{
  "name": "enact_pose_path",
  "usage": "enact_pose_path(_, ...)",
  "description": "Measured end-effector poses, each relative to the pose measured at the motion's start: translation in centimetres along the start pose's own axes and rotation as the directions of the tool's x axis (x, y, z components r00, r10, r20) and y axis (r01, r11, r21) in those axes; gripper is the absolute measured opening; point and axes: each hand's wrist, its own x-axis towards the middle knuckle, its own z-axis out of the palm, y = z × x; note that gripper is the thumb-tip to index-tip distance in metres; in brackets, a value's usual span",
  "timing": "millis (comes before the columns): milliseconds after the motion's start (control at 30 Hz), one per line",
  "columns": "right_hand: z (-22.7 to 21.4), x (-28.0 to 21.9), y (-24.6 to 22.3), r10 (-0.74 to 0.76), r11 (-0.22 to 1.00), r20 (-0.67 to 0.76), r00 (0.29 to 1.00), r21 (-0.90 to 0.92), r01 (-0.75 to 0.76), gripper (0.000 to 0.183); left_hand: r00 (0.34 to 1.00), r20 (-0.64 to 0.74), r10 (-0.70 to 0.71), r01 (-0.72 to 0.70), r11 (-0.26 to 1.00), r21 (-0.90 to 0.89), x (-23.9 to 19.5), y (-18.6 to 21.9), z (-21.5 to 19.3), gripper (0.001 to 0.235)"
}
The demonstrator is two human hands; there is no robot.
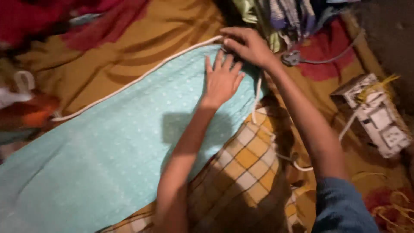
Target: The person is ironing a light blue patterned garment on a makeshift ironing surface (blankets/pillows).
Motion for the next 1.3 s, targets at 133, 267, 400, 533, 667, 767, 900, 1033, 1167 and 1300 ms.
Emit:
enact_pose_path(133, 1.0, -9.4, -5.4, -0.06, 0.994, -0.138, 0.989, -0.098, 0.047, 0.046, 0.939, 0.242, -0.245, 0.231, 0.969, 0.083, 4.2, 0.1, 0.8, 0.053)
enact_pose_path(267, 4.1, -16.5, -4.8, -0.187, 0.805, -0.375, 0.908, -0.588, -0.077, 0.037, 0.88, 0.337, -0.334, 0.355, 0.935, -0.001, 9.6, -1.5, 0.8, 0.071)
enact_pose_path(400, 4.7, -17.2, -4.2, 0.168, 0.601, -0.668, 0.725, -0.513, -0.612, 0.044, 0.557, 0.811, -0.176, 0.27, 0.963, 0.023, 15.1, -4.2, -1.2, 0.076)
enact_pose_path(533, 3.7, -14.4, -1.2, -0.042, 0.728, -0.642, 0.765, -0.544, -0.417, 0.03, 0.416, 0.864, 0.283, 0.101, 0.93, -0.353, 18.1, -7.5, -2.7, 0.072)
enact_pose_path(667, 3.3, -13.1, 3.8, -0.003, 0.65, -0.769, 0.639, -0.487, -0.583, 0.034, 0.355, 0.93, 0.095, 0.511, 0.814, -0.278, 15.3, -3.8, -4.7, 0.07)
enact_pose_path(767, 4.0, -13.2, 6.6, -0.212, 0.672, -0.76, 0.614, -0.57, -0.473, 0.034, 0.443, 0.824, 0.355, 0.6, 0.566, -0.566, 11.6, -4.1, -3.1, 0.056)
enact_pose_path(900, 4.5, -12.4, 4.1, -0.307, 0.688, -0.717, 0.626, -0.622, -0.374, 0.031, 0.874, 0.481, 0.064, 0.481, 0.016, -0.877, 6.9, -7.0, -0.8, 0.045)
enact_pose_path(1033, 4.7, -12.3, 6.1, -0.24, 0.675, -0.754, 0.612, -0.583, -0.453, 0.029, 0.93, 0.272, -0.248, 0.367, 0.559, -0.744, 7.1, -11.4, 7.8, 0.044)
enact_pose_path(1167, 4.4, -12.1, 4.0, -0.245, 0.75, -0.75, 0.614, -0.548, -0.37, 0.025, 0.755, 0.361, -0.548, 0.644, 0.721, -0.254, 12.0, -6.9, 6.9, 0.033)
enact_pose_path(1300, 4.0, -11.8, 5.2, -0.164, 0.747, -0.769, 0.617, -0.506, -0.432, 0.029, 0.872, -0.038, -0.488, 0.481, 0.84, 0.253, 12.4, -8.4, 12.2, 0.023)
